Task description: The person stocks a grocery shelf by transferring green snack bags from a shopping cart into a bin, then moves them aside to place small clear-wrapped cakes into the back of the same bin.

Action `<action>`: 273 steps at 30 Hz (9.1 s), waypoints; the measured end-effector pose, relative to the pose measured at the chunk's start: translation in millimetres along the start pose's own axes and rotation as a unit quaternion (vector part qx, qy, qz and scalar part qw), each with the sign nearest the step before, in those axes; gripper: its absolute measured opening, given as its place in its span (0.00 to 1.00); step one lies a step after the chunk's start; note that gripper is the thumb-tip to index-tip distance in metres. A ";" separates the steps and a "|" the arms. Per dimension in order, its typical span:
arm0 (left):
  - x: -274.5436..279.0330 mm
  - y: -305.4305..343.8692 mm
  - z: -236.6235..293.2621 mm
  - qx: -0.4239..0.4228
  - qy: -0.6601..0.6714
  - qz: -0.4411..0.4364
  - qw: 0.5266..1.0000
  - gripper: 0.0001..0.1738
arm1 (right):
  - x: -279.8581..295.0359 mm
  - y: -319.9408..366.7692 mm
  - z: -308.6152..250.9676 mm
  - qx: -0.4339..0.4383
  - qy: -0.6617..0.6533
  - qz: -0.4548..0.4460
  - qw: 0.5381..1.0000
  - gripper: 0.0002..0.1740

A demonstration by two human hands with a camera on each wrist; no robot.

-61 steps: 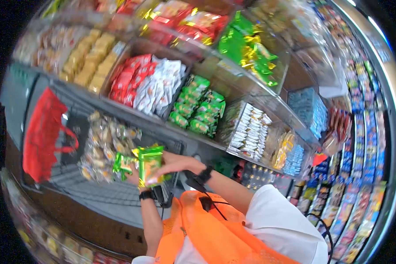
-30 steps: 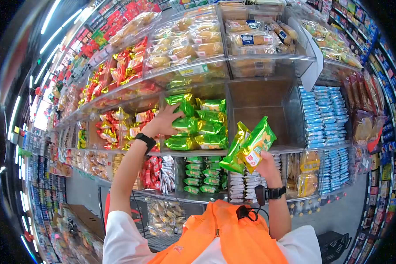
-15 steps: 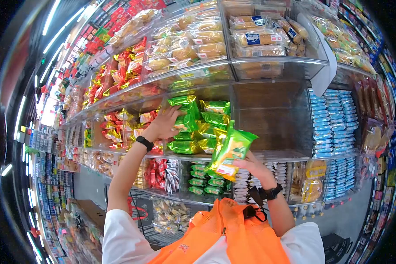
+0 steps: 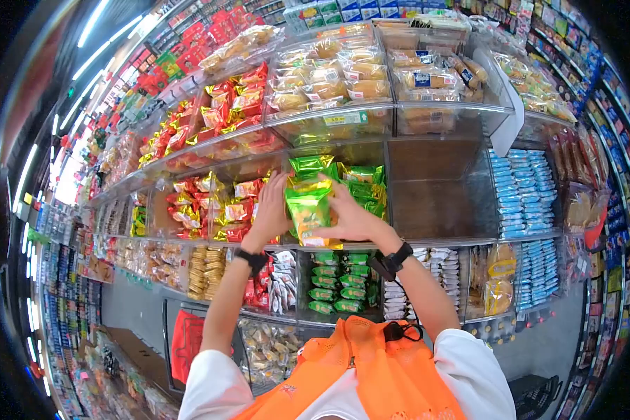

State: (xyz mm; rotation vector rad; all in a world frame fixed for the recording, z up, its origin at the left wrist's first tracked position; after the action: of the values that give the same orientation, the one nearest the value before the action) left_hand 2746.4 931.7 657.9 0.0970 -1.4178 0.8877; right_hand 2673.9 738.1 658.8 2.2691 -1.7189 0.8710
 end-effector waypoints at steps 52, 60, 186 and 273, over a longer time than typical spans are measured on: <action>-53.4 127.4 38.2 0.274 0.074 0.222 0.933 0.20 | 65.1 -77.7 132.7 -0.183 0.618 0.154 0.749 0.11; -62.0 126.8 71.0 0.419 0.132 0.249 0.863 0.40 | 67.2 -76.2 164.4 -0.082 0.540 0.154 0.823 0.15; -261.8 738.1 283.4 0.847 0.006 0.239 0.475 0.52 | -604.4 289.3 121.4 0.101 0.204 -0.474 0.851 0.37; -366.9 -224.6 277.1 0.024 0.164 -0.257 0.952 0.49 | 310.0 368.2 211.0 -0.058 0.229 0.537 0.810 0.35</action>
State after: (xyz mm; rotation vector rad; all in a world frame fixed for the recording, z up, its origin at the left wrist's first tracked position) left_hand 2690.1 451.0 491.9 0.3254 -0.9911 0.4753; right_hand 2459.9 265.4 575.6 0.7002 -2.5999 1.2550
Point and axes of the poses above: each hand's wrist, its own y-axis away from the middle knuckle, its own x-axis out of the back of the hand, z = x × y, the point moved 6 cm from there along -y, towards the middle knuckle, and after that the axes turned 8 degrees about -x, right-handed, at the moved point
